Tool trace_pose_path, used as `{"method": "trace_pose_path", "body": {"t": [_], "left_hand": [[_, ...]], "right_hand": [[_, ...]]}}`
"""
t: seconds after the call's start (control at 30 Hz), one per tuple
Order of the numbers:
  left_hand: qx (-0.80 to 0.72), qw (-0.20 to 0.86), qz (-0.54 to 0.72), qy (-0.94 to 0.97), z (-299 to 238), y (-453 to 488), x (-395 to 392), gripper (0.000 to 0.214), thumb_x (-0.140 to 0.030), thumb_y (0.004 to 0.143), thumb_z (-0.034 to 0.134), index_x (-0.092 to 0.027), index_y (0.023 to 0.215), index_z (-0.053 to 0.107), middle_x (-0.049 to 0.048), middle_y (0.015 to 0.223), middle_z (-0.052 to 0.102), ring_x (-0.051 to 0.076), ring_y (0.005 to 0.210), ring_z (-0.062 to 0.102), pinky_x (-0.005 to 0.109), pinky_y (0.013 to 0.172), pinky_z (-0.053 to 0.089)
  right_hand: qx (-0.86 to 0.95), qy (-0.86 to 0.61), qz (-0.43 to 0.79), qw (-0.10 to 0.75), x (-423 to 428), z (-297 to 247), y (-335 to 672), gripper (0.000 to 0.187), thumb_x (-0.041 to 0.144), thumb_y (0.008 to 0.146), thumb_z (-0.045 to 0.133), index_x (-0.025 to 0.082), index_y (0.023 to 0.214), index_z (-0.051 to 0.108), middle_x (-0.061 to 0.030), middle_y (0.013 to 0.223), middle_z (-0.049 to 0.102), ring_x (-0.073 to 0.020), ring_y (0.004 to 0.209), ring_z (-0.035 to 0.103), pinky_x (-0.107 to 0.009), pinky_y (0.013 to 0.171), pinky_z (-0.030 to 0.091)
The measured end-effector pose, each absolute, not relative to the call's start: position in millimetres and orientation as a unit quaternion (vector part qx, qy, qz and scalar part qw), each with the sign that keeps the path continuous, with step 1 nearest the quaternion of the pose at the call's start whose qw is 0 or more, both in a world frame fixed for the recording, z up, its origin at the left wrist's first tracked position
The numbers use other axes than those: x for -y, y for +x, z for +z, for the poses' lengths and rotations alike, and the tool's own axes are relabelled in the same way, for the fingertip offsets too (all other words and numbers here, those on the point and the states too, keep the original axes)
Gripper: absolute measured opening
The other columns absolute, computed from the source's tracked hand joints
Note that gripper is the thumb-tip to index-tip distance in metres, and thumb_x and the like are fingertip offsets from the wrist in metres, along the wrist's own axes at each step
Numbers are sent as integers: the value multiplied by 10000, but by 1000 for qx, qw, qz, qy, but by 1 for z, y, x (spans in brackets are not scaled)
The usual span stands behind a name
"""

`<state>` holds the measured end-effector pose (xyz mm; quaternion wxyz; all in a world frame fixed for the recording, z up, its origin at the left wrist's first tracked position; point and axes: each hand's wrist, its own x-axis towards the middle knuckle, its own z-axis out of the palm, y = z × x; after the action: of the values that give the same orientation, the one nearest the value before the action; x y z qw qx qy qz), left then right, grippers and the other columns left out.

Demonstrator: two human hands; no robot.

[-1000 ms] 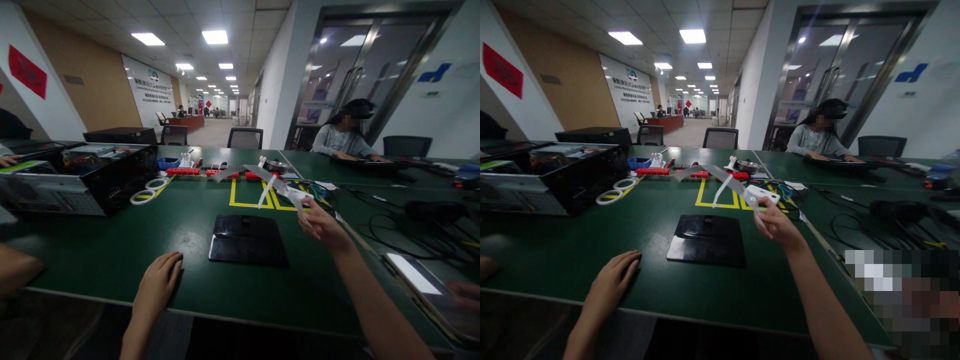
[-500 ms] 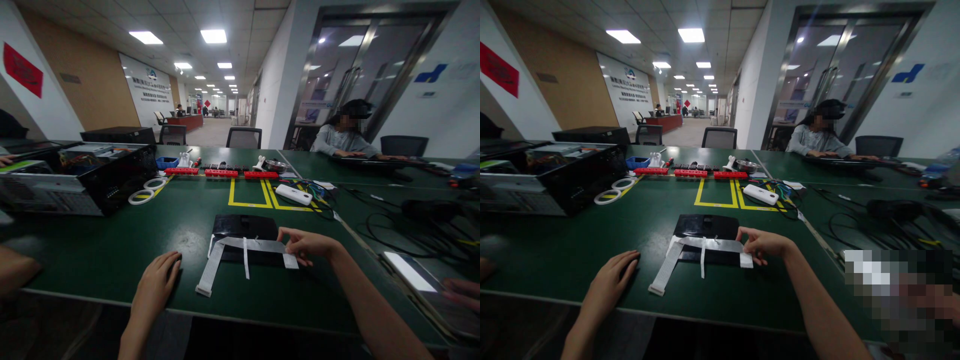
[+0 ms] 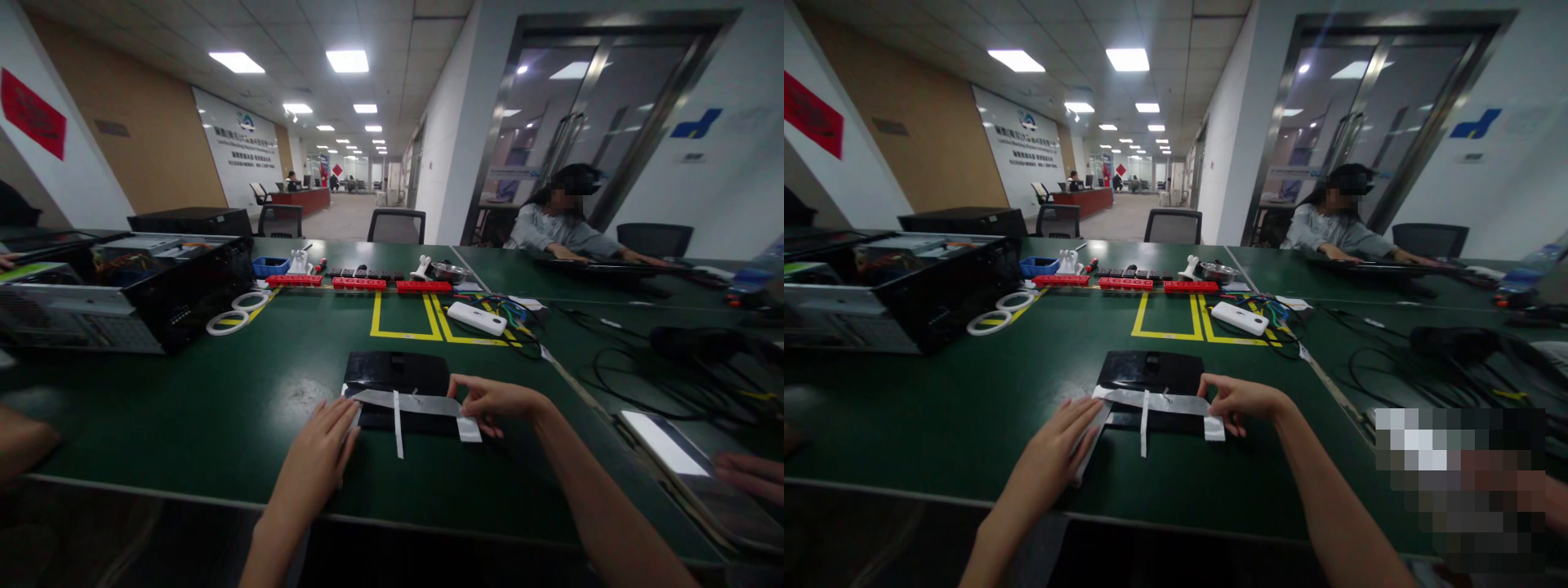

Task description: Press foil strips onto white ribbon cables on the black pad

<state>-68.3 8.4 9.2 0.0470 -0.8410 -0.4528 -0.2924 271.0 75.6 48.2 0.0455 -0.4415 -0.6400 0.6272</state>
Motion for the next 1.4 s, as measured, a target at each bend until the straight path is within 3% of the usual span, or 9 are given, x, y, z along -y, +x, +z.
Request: {"method": "trace_pose_path", "body": {"t": [0.37,0.77,1.1,1.27,1.4], "left_hand": [[421,-7,-180,-889,5,-18,-19,602,-455,878,474,-179,1393,328,137,1423,393,319,1305,342,532,1027,326],[427,-41,-132,-894,1,-19,-15,716,-612,866,332,-180,1430,249,66,1475,314,353,1357,190,560,1069,215],[436,-21,-122,-891,3,-15,-13,713,-595,862,370,-147,1411,297,95,1465,329,378,1338,226,570,1055,238],[424,-54,-126,-895,7,-16,-15,617,-557,902,304,-213,1415,290,83,1466,327,341,1356,200,574,1053,232],[419,-93,-159,-889,18,-29,-15,555,-478,942,263,-257,1444,177,50,1476,309,261,1369,197,530,1076,219]], "right_hand": [[640,-436,631,46,-76,45,270,384,321,781,603,198,1025,334,56,597,544,-109,429,550,-173,382,413],[641,-444,625,34,-76,46,267,410,360,765,623,197,1017,344,48,592,552,-106,423,546,-170,367,425],[639,-446,626,40,-74,48,264,416,356,755,620,190,1014,339,52,589,547,-102,420,535,-169,359,425],[640,-447,624,42,-74,47,265,407,351,760,616,192,1014,341,49,587,548,-112,424,540,-178,357,424],[637,-455,621,41,-74,46,267,419,358,752,623,193,1018,344,48,592,546,-118,436,551,-189,376,432]]}}
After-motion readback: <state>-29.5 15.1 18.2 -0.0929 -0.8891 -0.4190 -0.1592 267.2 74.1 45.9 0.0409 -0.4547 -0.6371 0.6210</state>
